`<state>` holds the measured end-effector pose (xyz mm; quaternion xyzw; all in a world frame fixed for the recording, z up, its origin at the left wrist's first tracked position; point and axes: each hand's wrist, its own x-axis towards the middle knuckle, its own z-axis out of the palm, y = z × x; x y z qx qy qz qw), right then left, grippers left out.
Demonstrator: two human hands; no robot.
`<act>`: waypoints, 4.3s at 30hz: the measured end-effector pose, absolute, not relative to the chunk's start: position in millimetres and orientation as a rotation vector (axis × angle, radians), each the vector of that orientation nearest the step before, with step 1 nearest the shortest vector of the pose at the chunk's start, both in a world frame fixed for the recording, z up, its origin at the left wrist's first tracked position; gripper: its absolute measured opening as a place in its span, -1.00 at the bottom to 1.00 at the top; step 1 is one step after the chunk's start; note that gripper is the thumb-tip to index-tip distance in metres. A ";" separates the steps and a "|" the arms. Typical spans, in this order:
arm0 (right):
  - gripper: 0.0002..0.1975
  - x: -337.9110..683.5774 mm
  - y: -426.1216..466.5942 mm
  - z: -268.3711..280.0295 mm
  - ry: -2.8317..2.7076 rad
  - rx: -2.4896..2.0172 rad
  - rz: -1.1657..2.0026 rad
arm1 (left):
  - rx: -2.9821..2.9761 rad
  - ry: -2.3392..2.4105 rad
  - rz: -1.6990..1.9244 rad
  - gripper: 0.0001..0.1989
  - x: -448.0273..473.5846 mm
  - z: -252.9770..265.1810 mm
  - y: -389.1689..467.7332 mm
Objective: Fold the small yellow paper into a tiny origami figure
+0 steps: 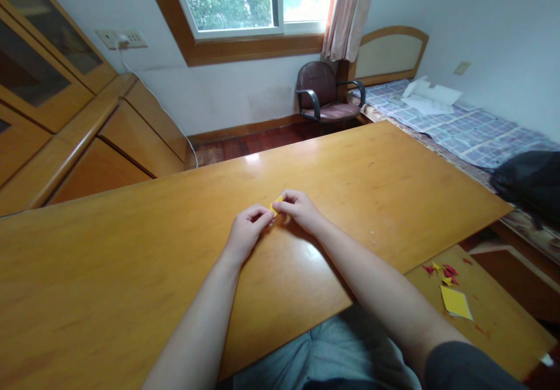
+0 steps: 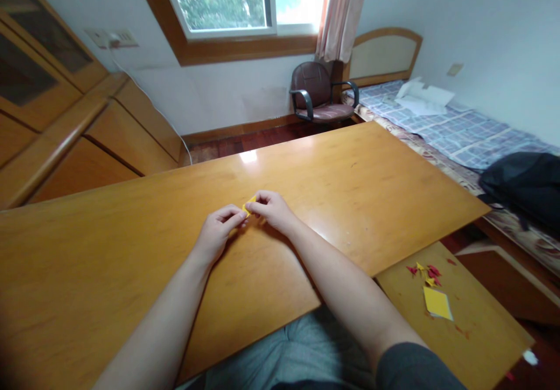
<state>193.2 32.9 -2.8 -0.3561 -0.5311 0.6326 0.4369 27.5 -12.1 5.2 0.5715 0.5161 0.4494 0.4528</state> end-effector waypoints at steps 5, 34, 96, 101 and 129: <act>-0.72 192.7 34.5 -4.5 -1.318 -0.883 1.545 | 1.397 1.247 1.091 -0.77 28.1 4.0 -12.7; -0.65 194.2 41.7 -6.1 -1.249 -0.920 1.488 | 1.121 1.198 1.203 -0.76 23.7 -13.2 -7.3; -0.72 191.8 36.9 -2.8 -1.316 -0.867 1.580 | 1.440 1.367 1.147 -0.76 24.1 -0.8 -9.6; -0.72 192.3 37.8 -2.6 -1.277 -0.857 1.595 | 1.346 1.349 1.166 -0.74 27.3 -3.1 -10.8; -0.76 190.7 39.8 -17.0 -1.418 -0.814 1.422 | 1.512 1.447 1.395 -0.87 22.8 -7.2 -8.0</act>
